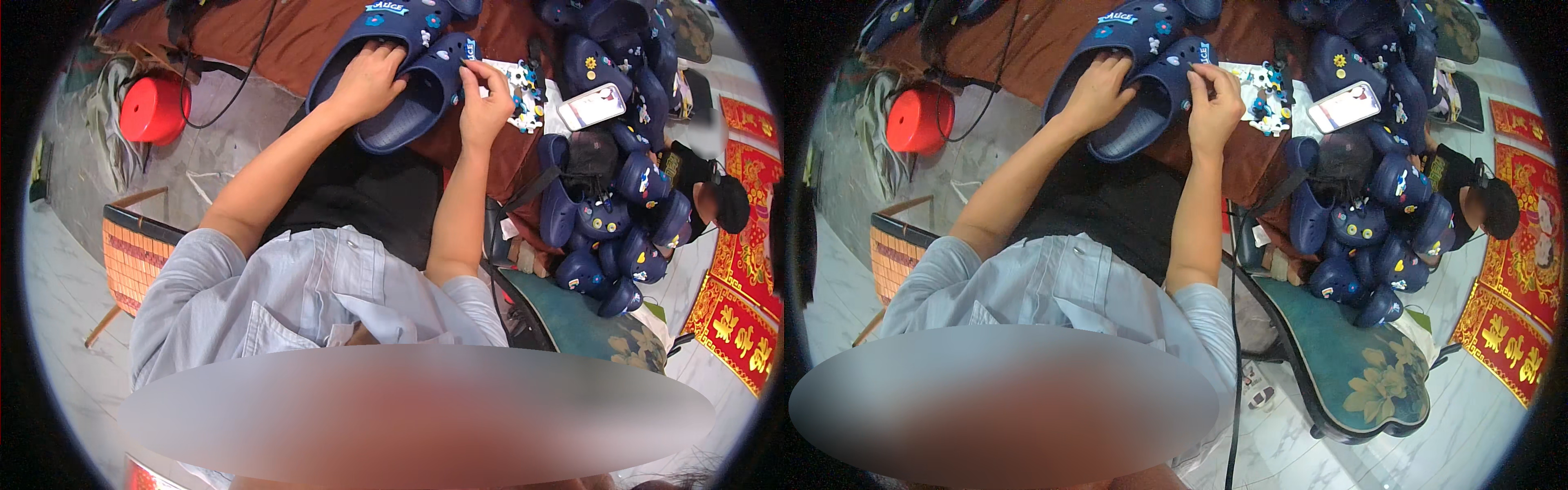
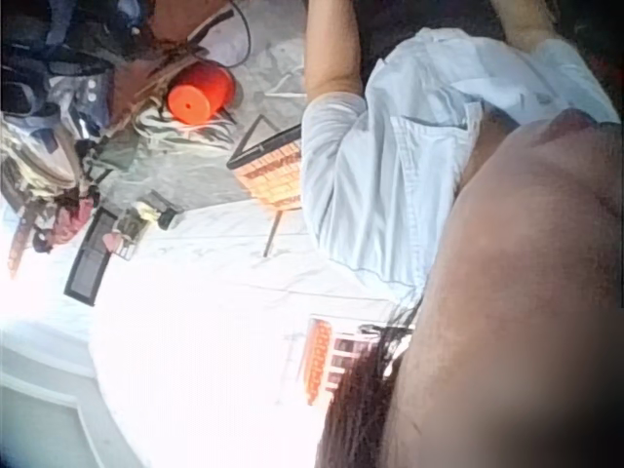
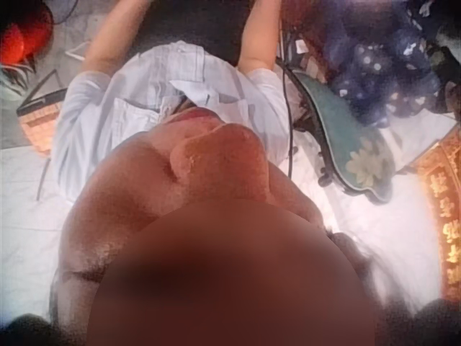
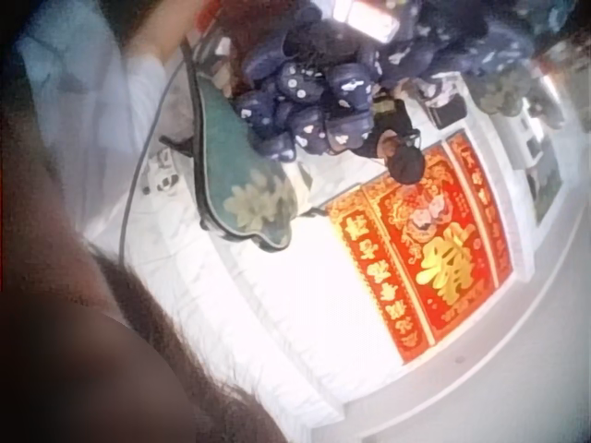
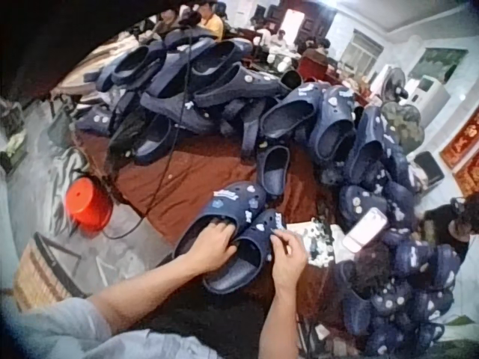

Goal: Attaching small decorative or functional pins/charms into the holes of rubber sandals.

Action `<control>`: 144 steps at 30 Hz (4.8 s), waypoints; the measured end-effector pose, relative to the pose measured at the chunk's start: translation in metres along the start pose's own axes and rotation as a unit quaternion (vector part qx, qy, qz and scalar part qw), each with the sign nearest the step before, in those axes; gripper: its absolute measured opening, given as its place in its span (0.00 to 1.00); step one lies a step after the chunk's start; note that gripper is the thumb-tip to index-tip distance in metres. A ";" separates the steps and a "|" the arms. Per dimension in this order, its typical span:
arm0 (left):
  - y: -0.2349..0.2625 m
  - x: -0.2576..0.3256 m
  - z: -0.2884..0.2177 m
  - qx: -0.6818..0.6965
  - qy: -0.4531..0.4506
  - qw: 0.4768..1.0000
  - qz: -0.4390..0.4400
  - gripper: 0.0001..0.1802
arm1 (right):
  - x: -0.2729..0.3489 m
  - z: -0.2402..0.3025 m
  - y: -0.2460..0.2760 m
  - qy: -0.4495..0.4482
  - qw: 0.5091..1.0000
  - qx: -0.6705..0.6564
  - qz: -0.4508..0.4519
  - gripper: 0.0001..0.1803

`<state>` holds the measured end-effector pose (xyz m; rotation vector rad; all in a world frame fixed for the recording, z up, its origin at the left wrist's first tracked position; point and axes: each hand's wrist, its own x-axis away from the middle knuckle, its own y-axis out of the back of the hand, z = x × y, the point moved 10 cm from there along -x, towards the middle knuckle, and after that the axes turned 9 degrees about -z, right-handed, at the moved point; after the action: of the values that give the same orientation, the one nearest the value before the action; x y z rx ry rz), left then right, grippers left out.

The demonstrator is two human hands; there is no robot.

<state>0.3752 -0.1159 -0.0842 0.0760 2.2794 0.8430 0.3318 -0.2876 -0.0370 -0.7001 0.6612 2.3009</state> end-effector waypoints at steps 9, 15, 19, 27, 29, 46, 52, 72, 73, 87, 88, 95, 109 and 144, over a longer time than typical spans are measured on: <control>0.001 -0.001 -0.004 0.008 0.004 1.000 0.008 0.22 | -0.032 0.000 -0.025 0.147 0.983 0.110 0.023 0.05; 0.001 0.000 -0.003 0.008 0.004 1.000 0.002 0.23 | -0.024 0.011 -0.037 0.197 0.968 0.130 0.079 0.06; 0.000 0.000 -0.002 0.005 0.003 1.000 0.009 0.23 | -0.021 0.012 -0.038 0.202 0.966 0.127 0.097 0.07; 0.000 -0.001 -0.004 0.007 0.004 1.000 0.011 0.23 | -0.019 0.016 -0.039 0.225 0.957 0.151 0.104 0.07; -0.001 -0.001 -0.004 0.001 0.000 1.000 0.006 0.23 | -0.017 0.022 -0.040 0.263 0.943 0.172 0.111 0.07; -0.003 -0.001 -0.004 -0.004 -0.018 1.000 -0.002 0.23 | -0.032 0.011 -0.055 0.229 0.936 0.211 0.165 0.05; -0.003 0.000 -0.002 -0.011 0.003 0.999 0.034 0.24 | -0.044 -0.007 -0.068 0.148 0.926 0.271 0.218 0.08; -0.003 -0.004 -0.005 -0.018 -0.028 0.999 -0.003 0.22 | -0.060 -0.087 -0.109 -0.176 0.826 0.223 0.487 0.30; -0.007 -0.004 -0.003 -0.010 -0.011 1.000 0.021 0.24 | -0.060 -0.081 -0.114 -0.131 0.832 0.218 0.493 0.30; -0.009 -0.007 -0.018 0.014 -0.019 1.000 0.015 0.22 | -0.063 -0.107 -0.084 -0.034 0.900 0.084 0.427 0.29; -0.003 0.004 0.001 -0.001 0.001 1.000 0.015 0.23 | -0.055 -0.078 -0.091 -0.083 0.913 0.005 0.398 0.26; 0.008 -0.006 -0.004 0.012 -0.007 1.000 -0.003 0.20 | -0.043 -0.071 0.037 -0.101 0.990 -0.028 -0.090 0.08; 0.007 0.002 -0.007 -0.039 0.025 0.998 0.036 0.14 | 0.046 -0.053 0.057 -0.020 0.975 0.169 -0.140 0.09; 0.042 -0.489 0.112 -0.313 -0.026 0.948 -0.054 0.16 | 0.043 -0.033 0.037 0.021 0.978 0.197 -0.065 0.03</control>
<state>0.8090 -0.1571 0.1688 -0.3081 1.8500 1.4400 0.2885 -0.3142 -0.0782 -0.5841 1.0248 1.9579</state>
